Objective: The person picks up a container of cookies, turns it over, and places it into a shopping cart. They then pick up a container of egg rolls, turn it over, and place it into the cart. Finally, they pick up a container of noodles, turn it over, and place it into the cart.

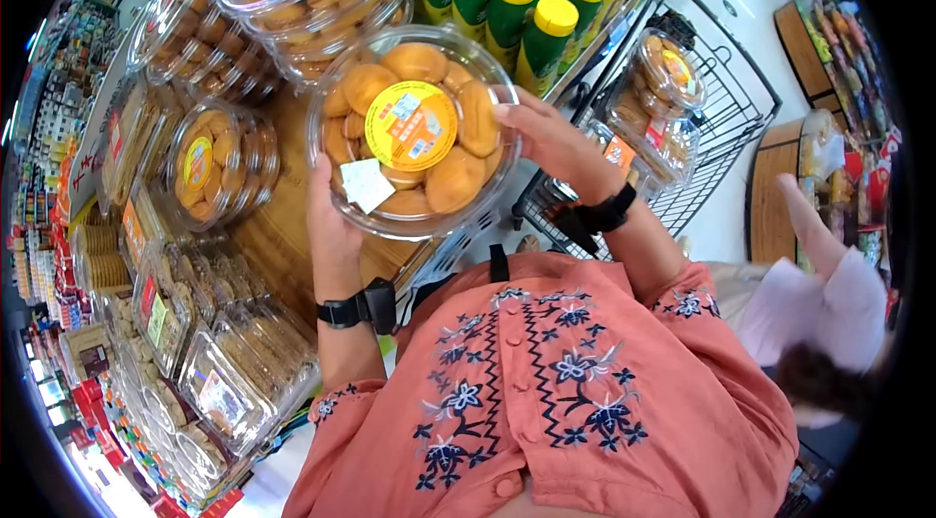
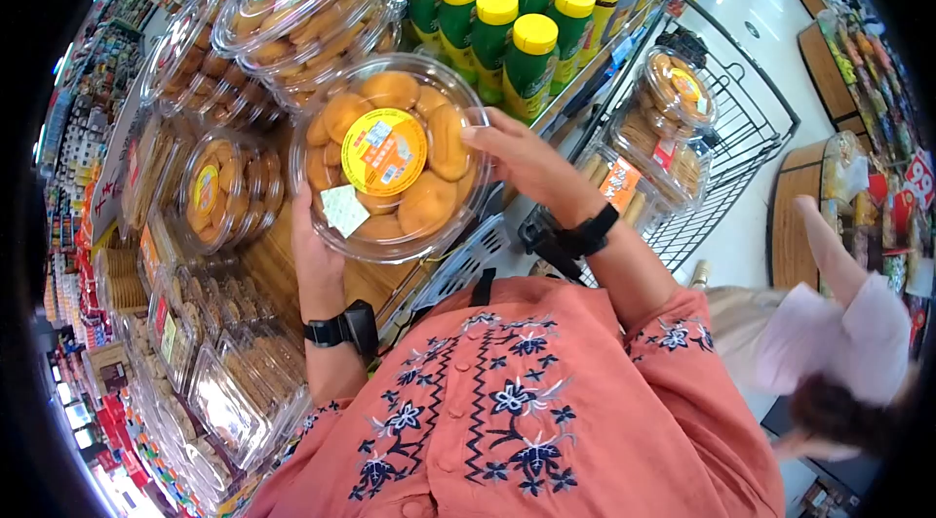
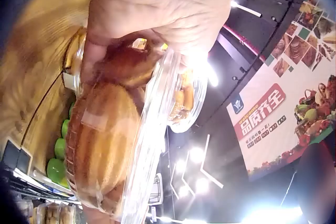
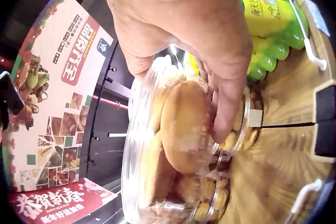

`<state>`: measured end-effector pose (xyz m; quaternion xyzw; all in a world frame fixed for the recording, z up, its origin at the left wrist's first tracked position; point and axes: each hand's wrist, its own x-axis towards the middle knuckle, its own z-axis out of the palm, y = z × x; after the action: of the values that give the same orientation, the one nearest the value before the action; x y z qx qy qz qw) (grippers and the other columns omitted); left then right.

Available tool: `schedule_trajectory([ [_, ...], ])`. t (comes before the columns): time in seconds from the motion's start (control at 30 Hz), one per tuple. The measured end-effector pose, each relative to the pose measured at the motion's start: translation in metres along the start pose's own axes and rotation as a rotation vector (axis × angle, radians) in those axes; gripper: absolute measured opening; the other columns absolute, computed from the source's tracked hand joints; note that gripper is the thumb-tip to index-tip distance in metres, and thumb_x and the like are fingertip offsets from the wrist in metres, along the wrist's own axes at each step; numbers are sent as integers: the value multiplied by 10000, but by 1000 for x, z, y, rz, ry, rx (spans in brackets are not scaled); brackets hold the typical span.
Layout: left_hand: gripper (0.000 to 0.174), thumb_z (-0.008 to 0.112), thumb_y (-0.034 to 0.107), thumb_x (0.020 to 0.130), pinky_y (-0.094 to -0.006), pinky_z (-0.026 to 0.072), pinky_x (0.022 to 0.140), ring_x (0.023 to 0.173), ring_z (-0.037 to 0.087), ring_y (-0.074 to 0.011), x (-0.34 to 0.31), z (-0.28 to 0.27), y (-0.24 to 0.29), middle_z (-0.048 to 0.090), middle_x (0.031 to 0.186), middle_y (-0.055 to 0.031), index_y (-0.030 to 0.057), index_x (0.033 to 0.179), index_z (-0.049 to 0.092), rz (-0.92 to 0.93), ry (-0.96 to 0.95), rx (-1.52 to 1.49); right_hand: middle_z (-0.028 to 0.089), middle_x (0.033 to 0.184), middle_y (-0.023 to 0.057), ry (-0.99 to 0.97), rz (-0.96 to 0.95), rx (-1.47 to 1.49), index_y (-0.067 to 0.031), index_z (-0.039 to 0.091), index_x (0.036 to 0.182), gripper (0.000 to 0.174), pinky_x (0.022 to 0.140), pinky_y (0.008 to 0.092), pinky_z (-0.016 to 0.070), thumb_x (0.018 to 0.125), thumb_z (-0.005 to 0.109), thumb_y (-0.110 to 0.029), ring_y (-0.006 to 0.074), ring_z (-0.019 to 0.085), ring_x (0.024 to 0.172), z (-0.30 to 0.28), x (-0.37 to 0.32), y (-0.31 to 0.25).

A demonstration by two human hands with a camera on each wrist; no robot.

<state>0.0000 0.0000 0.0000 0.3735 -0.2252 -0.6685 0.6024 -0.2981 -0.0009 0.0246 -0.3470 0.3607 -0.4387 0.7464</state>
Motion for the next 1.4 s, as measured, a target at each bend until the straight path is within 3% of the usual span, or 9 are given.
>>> schedule_trajectory([
  [0.07,470,541,332,1030,-371,536,971,1135,644,-234,3,-15,-4,616,1310,-103,36,1392,493,-44,-30,-26,605,1078,-14,73,0,-33,-78,490,1387,519,823,263,530,954,643,-322,74,611,960,5,7,7],
  [0.17,448,535,326,1033,-372,540,963,1115,651,-233,-6,-11,16,623,1289,-102,39,1376,505,-29,41,13,625,1164,29,44,-18,-10,-53,500,1354,513,819,304,565,950,650,-333,123,642,1010,17,14,15],
  [0.33,475,503,352,1048,-385,466,1039,1200,588,-222,-1,4,-5,592,1335,-97,33,1400,485,41,-34,24,618,1170,30,144,-66,-20,-69,523,1331,496,836,303,540,936,655,-339,126,631,998,6,13,4],
  [0.43,514,510,363,1047,-396,406,1098,1272,532,-229,-7,-9,-4,549,1400,-100,21,1428,459,31,-20,91,615,1135,20,156,-101,27,-68,531,1316,500,779,283,526,930,654,-361,114,616,945,8,15,20],
  [0.5,520,508,368,1049,-396,396,1105,1280,523,-230,-11,-14,-12,543,1404,-102,22,1433,456,0,-21,158,607,1075,16,189,-116,-59,-76,521,1331,545,660,234,446,908,672,-385,88,548,828,7,12,25],
  [0.77,565,481,396,1052,-397,393,1107,1287,511,-245,-3,2,-17,515,1419,-140,-10,1442,433,9,26,138,593,1162,58,189,-127,-124,-53,415,1418,693,754,291,523,907,687,-435,129,597,977,14,-7,8],
  [1.03,584,535,404,1029,-407,390,1106,1321,475,-242,-2,8,-4,499,1431,-113,26,1457,415,-67,36,150,603,1108,40,225,-201,-205,-24,518,1277,563,776,272,499,909,692,-413,110,582,963,16,-13,-3],
  [1.23,414,505,375,1049,-320,498,922,1029,629,-173,2,14,-4,656,1155,-54,36,1279,571,76,128,138,608,1124,19,174,-178,-125,-46,526,1293,499,838,281,488,931,672,-357,104,588,996,19,-12,-2],
  [1.4,418,482,361,1061,-350,489,984,1128,620,-190,-2,4,1,638,1259,-74,46,1328,546,52,7,42,594,1203,8,138,-153,-81,-60,511,1354,496,906,284,479,947,645,-311,97,581,1067,22,-8,2],
])
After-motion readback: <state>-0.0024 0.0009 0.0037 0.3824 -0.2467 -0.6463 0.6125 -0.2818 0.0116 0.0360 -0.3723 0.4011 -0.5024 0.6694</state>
